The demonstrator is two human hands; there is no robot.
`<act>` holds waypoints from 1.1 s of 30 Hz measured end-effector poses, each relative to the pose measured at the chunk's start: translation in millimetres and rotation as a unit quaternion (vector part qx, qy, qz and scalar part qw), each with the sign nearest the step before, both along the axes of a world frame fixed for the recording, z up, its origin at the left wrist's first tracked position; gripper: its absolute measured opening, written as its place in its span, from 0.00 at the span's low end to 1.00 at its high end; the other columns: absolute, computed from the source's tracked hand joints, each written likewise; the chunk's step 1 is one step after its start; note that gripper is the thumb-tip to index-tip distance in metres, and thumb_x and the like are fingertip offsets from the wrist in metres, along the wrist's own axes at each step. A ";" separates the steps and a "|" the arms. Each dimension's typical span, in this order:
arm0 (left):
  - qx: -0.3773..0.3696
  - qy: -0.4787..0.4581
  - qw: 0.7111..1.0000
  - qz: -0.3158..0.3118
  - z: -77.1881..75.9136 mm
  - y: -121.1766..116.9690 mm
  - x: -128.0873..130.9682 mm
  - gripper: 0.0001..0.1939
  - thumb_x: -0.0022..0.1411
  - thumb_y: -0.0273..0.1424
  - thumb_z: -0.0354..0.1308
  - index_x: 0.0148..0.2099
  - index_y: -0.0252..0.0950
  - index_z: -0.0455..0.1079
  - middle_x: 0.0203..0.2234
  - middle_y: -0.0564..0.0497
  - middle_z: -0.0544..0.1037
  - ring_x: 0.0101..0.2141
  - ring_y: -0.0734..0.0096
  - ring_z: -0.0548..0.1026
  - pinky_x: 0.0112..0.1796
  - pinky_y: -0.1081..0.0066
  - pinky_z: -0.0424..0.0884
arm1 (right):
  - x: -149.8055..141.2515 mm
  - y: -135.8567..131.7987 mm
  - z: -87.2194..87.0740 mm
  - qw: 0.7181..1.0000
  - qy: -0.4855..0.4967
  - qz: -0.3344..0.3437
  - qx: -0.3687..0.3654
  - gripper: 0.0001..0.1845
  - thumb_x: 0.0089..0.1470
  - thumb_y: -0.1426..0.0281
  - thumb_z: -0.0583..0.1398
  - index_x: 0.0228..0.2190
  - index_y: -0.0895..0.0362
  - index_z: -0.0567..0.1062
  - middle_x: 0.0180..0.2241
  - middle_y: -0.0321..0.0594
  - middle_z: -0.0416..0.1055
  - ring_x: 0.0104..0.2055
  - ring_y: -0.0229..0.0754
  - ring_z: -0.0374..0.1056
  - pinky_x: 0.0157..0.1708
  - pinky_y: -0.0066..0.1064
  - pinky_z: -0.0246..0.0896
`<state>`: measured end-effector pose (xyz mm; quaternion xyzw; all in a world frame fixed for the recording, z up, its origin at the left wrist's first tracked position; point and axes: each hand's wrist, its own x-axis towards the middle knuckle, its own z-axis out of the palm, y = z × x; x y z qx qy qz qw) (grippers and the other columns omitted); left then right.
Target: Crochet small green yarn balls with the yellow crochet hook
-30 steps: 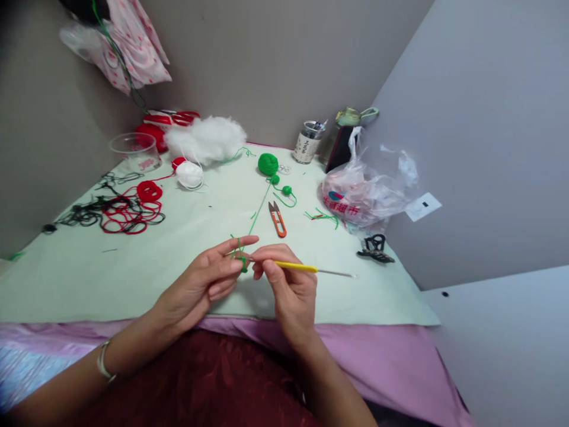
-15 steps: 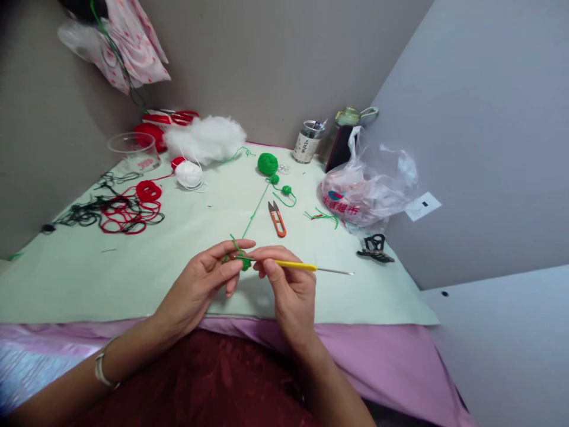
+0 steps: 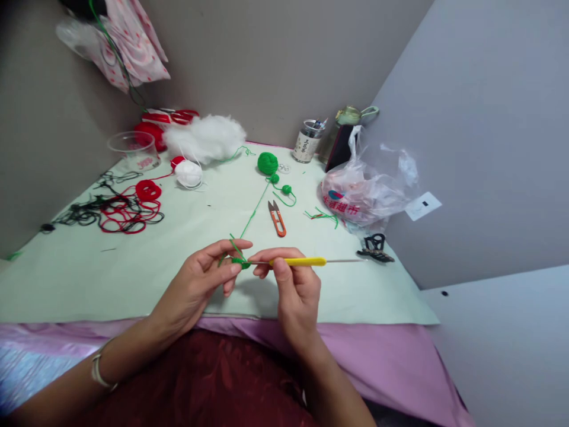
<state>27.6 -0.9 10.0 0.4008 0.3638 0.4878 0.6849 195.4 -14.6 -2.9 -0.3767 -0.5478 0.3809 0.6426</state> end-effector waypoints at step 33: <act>-0.063 -0.089 0.993 -0.036 8.2 0.3 2.7 0.22 0.56 0.31 0.76 0.53 0.37 0.81 0.31 0.56 0.75 0.17 0.90 0.54 0.18 0.79 0.48 | -4.2 3.9 -6.7 1.000 0.016 0.003 0.003 0.10 0.70 0.67 0.61 0.41 0.50 0.84 0.39 0.38 0.81 0.35 0.39 0.72 0.38 0.35 0.68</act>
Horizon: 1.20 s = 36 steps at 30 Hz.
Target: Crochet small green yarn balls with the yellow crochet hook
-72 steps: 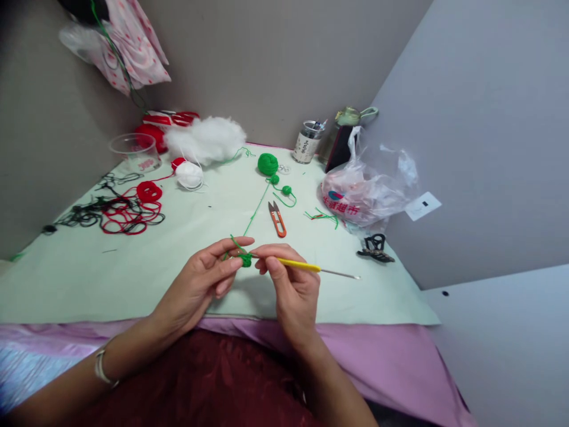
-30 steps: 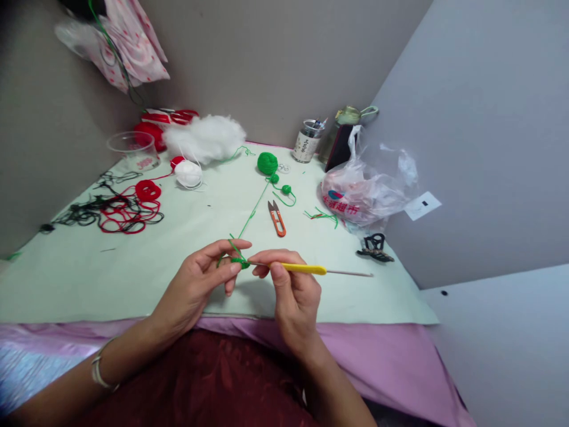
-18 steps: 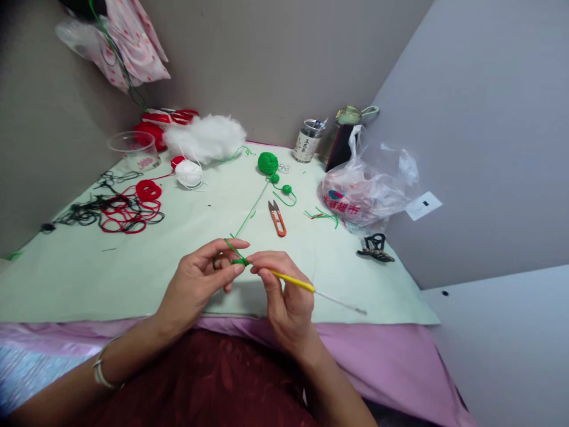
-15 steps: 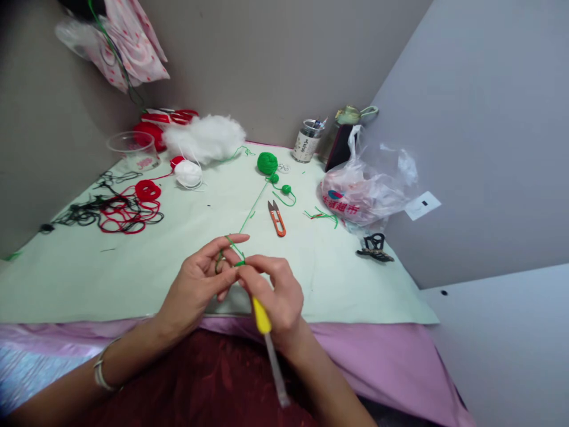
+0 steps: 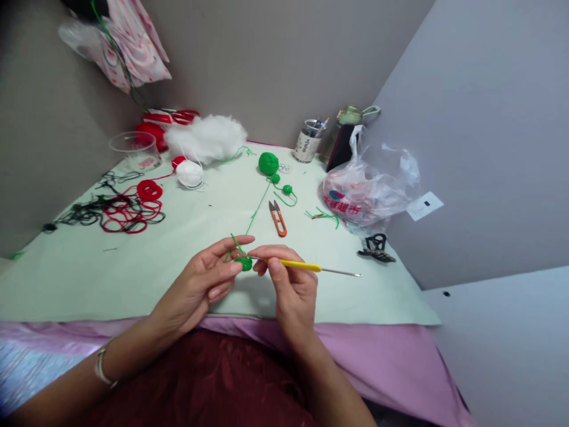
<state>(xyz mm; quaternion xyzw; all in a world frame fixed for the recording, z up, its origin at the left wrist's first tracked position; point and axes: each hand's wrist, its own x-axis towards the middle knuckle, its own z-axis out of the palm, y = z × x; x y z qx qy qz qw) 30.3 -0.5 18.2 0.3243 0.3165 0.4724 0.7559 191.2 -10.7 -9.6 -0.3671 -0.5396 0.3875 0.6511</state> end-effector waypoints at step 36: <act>-0.027 -0.028 0.999 -0.020 -4.6 4.2 -1.4 0.08 0.60 0.28 0.72 0.40 0.34 0.78 0.17 0.64 0.61 0.15 0.89 0.48 0.19 0.81 0.45 | 4.2 -4.5 9.4 0.997 -0.026 -0.031 0.065 0.12 0.71 0.69 0.59 0.41 0.51 0.83 0.37 0.38 0.80 0.32 0.38 0.71 0.33 0.34 0.67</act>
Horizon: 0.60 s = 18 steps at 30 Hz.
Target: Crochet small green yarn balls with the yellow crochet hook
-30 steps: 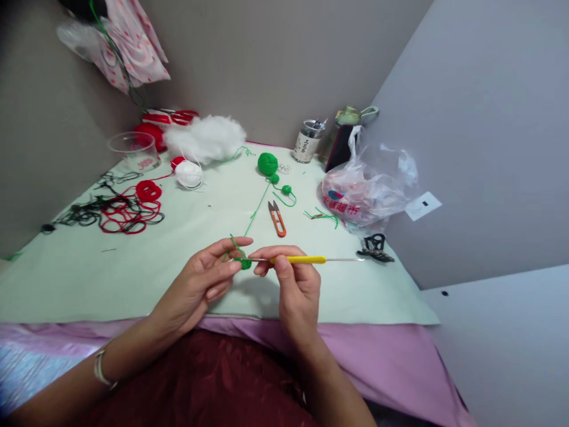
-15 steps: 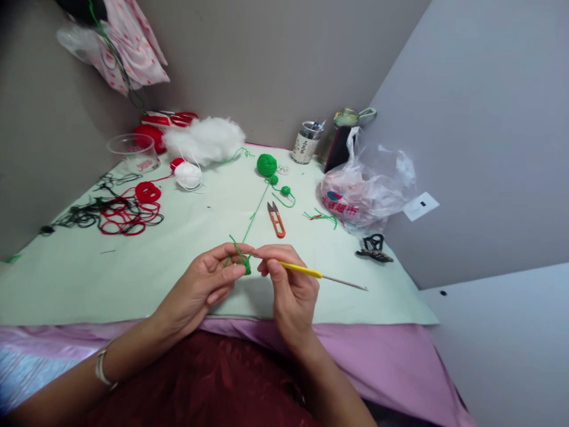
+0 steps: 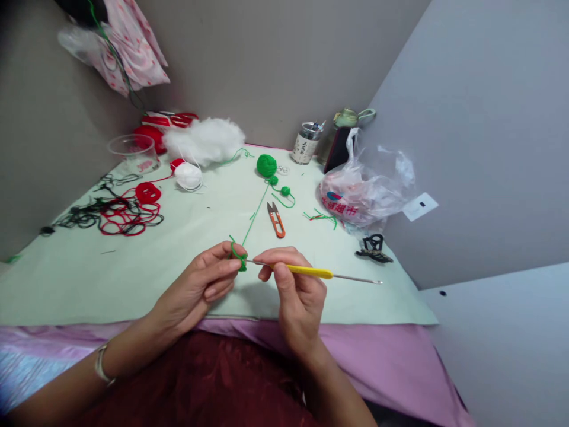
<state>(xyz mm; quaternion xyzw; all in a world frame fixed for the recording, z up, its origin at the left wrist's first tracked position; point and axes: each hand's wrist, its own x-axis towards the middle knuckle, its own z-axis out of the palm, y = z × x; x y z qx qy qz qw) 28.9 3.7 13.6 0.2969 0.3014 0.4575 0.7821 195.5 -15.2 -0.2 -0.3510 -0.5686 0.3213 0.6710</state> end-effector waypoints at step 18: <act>0.011 0.015 1.000 -0.001 1.7 -1.9 -0.9 0.11 0.59 0.31 0.73 0.42 0.34 0.77 0.18 0.65 0.61 0.16 0.88 0.48 0.19 0.79 0.45 | -3.0 -0.6 -5.0 0.999 -0.022 -0.042 0.007 0.13 0.71 0.71 0.58 0.41 0.50 0.83 0.36 0.38 0.79 0.33 0.38 0.71 0.34 0.35 0.66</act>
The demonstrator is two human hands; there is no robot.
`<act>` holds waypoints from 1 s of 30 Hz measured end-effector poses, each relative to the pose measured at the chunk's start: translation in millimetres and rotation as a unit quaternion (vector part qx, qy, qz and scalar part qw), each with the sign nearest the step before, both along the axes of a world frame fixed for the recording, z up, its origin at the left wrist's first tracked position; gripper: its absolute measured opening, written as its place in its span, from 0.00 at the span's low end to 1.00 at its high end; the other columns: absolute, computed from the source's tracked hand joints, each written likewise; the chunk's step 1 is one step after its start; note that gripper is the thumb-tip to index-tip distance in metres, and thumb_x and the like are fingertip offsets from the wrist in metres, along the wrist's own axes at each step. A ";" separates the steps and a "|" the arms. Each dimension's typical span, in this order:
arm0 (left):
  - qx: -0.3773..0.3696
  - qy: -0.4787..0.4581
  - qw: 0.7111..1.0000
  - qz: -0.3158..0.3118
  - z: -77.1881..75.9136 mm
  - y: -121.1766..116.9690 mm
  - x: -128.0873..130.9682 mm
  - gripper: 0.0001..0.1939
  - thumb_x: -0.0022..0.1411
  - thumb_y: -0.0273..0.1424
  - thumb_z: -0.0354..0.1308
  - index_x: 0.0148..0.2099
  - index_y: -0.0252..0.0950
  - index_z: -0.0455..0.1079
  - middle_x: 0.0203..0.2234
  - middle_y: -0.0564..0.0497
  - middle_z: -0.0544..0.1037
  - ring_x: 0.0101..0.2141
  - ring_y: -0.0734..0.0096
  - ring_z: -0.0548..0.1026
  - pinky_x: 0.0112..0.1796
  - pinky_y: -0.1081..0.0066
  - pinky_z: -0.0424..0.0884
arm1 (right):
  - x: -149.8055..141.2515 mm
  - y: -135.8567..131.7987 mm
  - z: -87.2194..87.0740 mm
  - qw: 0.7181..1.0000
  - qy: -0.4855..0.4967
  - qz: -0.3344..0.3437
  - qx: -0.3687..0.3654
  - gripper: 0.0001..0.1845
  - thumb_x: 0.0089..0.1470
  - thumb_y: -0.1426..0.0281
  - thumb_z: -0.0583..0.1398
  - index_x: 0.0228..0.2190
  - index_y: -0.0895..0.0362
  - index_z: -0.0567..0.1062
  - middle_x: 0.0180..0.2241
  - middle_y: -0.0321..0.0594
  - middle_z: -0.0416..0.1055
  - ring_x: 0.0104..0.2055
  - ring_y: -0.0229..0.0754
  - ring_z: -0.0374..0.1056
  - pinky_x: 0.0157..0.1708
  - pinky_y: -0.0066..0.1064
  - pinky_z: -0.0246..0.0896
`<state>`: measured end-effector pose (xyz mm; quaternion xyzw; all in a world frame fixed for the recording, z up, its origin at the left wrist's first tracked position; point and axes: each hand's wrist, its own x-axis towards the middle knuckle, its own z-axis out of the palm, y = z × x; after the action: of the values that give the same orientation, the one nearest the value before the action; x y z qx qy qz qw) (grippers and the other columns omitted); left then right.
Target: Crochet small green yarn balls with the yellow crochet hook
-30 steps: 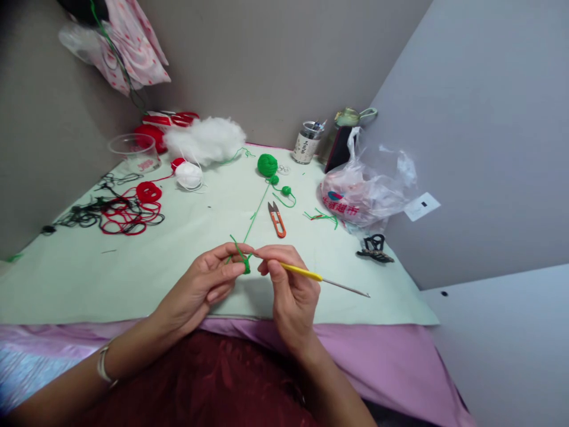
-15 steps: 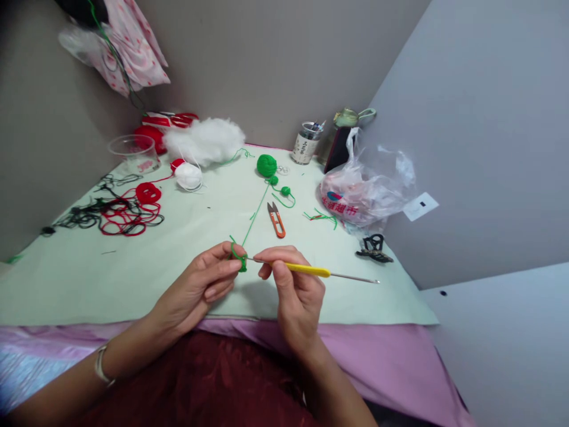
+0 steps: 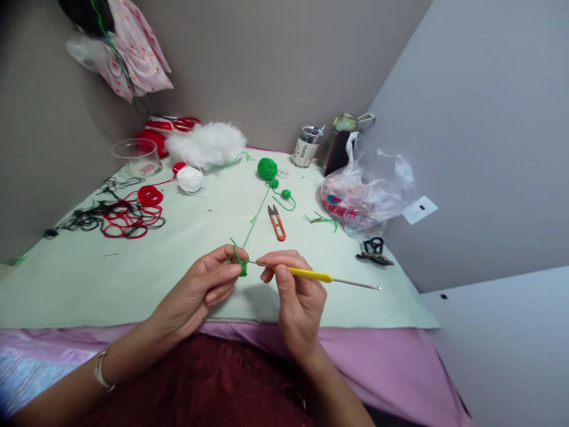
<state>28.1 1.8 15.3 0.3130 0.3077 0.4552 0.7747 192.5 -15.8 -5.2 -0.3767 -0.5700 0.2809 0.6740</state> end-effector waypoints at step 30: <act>-0.003 0.003 1.000 0.002 -1.8 -0.6 0.9 0.10 0.60 0.32 0.72 0.39 0.35 0.75 0.16 0.65 0.58 0.16 0.86 0.46 0.19 0.78 0.44 | -2.4 -3.3 5.5 0.998 -0.053 -0.022 0.021 0.12 0.70 0.74 0.58 0.41 0.51 0.83 0.35 0.36 0.79 0.31 0.37 0.71 0.34 0.34 0.67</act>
<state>28.9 1.2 13.5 0.3115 0.3120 0.4551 0.7736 190.1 -19.1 0.3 -0.3891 -0.6024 0.2338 0.6565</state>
